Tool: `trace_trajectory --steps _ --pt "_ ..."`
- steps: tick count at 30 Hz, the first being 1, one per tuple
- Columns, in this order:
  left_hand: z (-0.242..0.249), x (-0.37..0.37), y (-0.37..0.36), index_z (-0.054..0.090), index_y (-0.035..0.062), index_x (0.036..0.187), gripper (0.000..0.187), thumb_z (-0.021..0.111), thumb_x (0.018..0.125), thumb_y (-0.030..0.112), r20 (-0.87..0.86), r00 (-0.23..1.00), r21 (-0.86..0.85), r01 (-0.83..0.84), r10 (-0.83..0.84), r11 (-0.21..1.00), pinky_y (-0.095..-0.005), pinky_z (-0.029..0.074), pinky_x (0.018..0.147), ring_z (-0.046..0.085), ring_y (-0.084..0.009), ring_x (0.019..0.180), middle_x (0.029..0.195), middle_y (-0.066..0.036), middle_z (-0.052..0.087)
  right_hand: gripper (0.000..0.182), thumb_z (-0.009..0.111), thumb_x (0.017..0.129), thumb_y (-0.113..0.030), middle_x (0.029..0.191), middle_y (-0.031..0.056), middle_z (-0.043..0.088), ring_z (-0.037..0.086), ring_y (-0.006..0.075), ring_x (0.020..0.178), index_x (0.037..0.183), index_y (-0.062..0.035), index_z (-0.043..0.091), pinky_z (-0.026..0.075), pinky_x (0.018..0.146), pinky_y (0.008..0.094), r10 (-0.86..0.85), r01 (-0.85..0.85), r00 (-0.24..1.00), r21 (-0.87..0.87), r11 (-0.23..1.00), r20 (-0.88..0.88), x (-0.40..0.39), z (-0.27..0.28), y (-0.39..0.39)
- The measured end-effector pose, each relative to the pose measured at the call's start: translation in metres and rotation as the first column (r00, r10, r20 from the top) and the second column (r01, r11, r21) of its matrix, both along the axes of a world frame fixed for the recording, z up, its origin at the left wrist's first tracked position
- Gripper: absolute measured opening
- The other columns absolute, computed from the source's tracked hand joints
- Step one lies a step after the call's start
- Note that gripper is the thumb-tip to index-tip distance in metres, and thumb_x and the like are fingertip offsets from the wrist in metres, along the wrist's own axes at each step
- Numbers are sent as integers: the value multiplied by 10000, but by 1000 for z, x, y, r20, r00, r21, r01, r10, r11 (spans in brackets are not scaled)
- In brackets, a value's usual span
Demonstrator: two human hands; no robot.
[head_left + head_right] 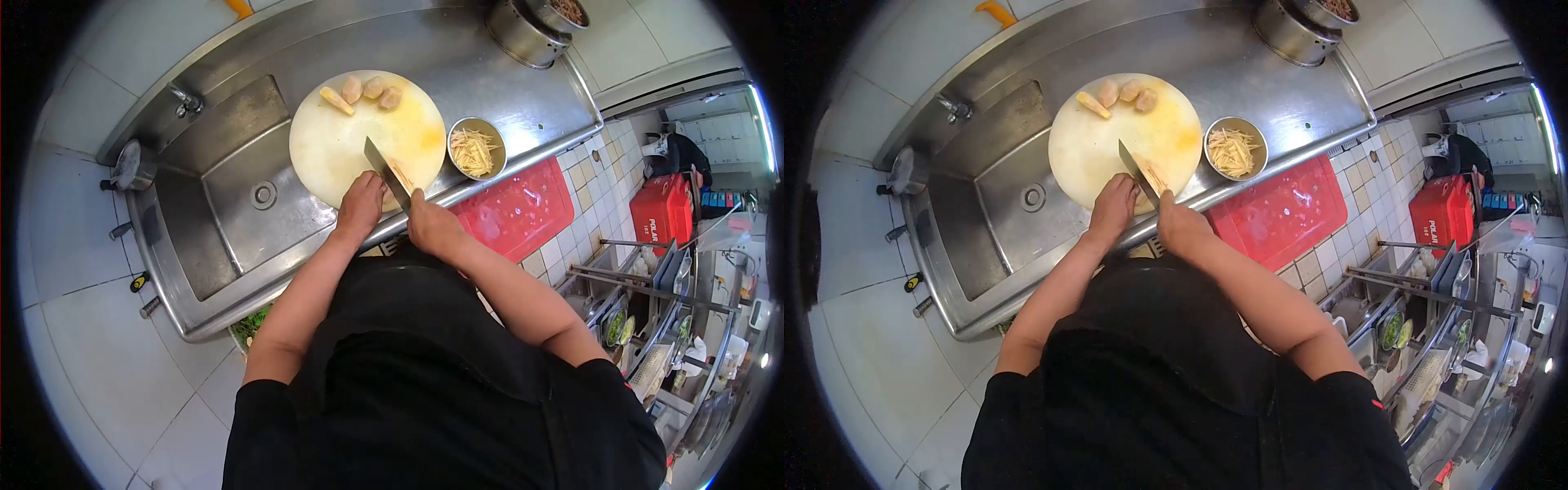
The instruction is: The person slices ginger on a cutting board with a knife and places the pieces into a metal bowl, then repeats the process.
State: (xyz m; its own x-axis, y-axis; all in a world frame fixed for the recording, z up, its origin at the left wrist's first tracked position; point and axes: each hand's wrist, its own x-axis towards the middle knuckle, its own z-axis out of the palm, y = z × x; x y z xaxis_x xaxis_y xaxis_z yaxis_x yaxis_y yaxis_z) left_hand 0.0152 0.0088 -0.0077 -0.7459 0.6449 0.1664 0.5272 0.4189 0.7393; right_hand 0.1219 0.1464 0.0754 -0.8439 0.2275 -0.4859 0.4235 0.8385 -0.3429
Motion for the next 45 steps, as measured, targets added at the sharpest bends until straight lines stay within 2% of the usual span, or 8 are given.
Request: trace_trajectory --steps 7,14,18,23,27,29,37,45 --pt "3 0 -10 648 -5 1043 138 601 914 8 49 998 88 46 -51 995 -415 533 841 637 -363 976 1079 -155 617 231 475 918 -63 976 361 674 687 479 945 1108 70 466 537 847 552 36 -35 998 -18 999 60 -18 54 -2" --pt "-5 -2 -12 661 23 1024 115 620 921 52 51 998 100 41 -46 994 -424 536 858 644 -362 984 1108 -143 616 285 479 920 -57 976 342 684 700 457 931 1165 83 441 555 815 527 54 -53 996 17 998 -65 -28 19 6" --pt "-9 -3 -14 666 24 1012 107 634 924 74 18 998 94 51 -53 994 -427 538 855 645 -364 979 1117 -141 615 266 459 931 -70 995 344 682 697 444 971 1153 75 471 554 832 515 65 -57 977 -45 997 202 -39 76 -1" --pt "-9 1 -16 672 4 1002 116 667 894 47 24 999 122 17 -21 992 -407 547 841 657 -346 968 1103 -142 641 271 495 920 -73 992 348 682 693 451 987 1140 83 474 548 847 515 -11 10 996 11 1000 92 12 13 -6" --pt "-11 -1 -15 673 9 994 106 647 922 81 -8 999 152 36 -35 988 -424 540 852 647 -351 986 1095 -137 627 263 458 931 -73 992 356 680 692 451 995 1144 82 465 547 854 523 53 -53 996 9 999 -70 -38 39 3" --pt "-6 0 -18 675 9 991 105 652 920 82 4 999 129 41 -42 991 -423 541 851 648 -349 987 1093 -135 627 260 439 935 -71 994 364 675 689 457 998 1152 70 462 544 862 527 75 -68 972 -39 997 223 -56 90 -4" --pt "-11 1 -16 680 17 992 104 664 908 76 -14 999 193 32 -30 981 -403 546 847 656 -328 974 1087 -123 630 308 450 931 -91 992 349 677 684 478 950 1196 65 441 542 845 537 60 -60 993 1 998 -103 -18 18 -3" --pt "-16 2 -16 691 23 980 96 672 906 82 -4 1000 161 5 -5 987 -398 552 853 663 -325 975 1098 -123 640 276 468 935 -84 996 336 685 692 466 957 1162 72 481 548 841 527 42 -42 996 -3 999 75 5 30 -6"
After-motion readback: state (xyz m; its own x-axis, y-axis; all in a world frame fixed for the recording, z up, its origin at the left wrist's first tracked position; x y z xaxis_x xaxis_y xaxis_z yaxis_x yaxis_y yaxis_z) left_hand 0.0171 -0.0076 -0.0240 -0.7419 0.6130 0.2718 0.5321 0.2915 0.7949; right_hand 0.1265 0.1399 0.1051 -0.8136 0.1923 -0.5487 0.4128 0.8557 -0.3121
